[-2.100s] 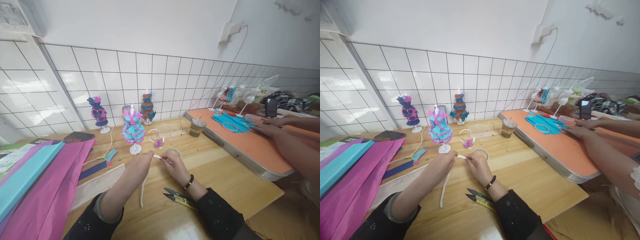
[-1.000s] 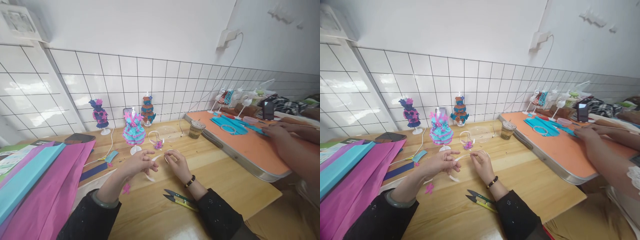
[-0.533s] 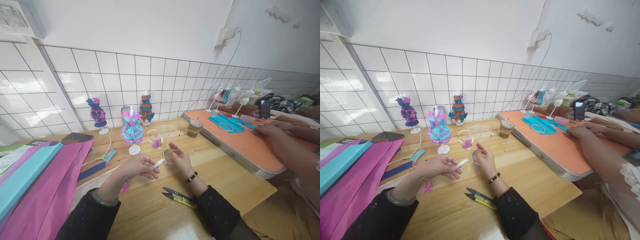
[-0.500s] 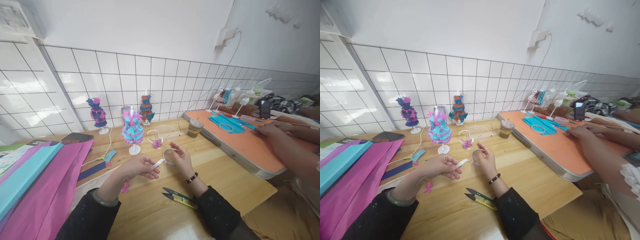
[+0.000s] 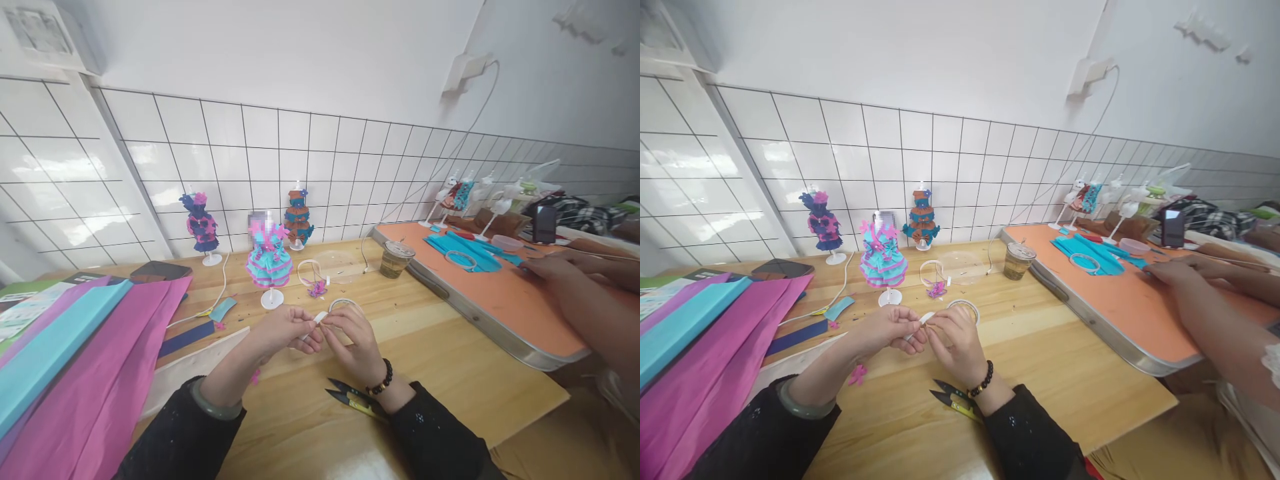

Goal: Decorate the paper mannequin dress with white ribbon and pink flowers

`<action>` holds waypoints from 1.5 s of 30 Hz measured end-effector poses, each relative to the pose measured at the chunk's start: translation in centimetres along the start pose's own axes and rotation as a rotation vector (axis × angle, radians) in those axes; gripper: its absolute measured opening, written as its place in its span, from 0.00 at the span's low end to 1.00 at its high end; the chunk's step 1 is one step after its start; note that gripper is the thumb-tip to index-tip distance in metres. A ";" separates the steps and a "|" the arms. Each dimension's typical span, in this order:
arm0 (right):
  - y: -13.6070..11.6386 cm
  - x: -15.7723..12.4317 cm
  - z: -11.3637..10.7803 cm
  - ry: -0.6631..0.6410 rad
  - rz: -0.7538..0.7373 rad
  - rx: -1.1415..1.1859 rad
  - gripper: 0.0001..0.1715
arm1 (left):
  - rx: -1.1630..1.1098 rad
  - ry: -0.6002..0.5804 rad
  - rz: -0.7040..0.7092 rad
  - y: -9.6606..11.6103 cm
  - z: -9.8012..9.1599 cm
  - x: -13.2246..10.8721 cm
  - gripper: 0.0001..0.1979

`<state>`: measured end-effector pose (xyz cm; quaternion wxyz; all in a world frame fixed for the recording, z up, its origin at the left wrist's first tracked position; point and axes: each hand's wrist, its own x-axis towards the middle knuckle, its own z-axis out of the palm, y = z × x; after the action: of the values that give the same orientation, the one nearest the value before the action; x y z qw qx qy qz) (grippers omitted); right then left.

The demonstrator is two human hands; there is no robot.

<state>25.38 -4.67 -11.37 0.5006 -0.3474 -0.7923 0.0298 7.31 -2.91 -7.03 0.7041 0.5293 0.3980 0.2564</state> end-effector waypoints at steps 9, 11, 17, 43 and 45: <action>-0.1 0.1 0.0 0.015 0.119 0.039 0.05 | 0.083 -0.001 0.061 0.1 0.6 -0.1 0.14; 0.0 0.0 0.0 0.087 0.248 0.091 0.05 | 0.107 0.000 0.058 0.2 0.7 -0.3 0.16; 0.5 0.1 0.0 0.044 0.228 0.153 0.07 | 0.127 0.009 0.056 0.3 0.8 -0.3 0.23; -0.4 -0.4 0.8 -0.086 0.219 0.127 0.05 | 0.141 0.135 0.033 -0.1 0.9 0.5 0.05; -0.4 -0.4 0.9 -0.099 0.221 0.067 0.05 | 0.191 0.148 0.036 -0.2 1.1 0.5 0.04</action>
<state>24.59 -4.92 -11.95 0.4657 -0.4139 -0.7715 0.1286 8.52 -3.14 -7.26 0.6143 0.5807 0.4621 0.2681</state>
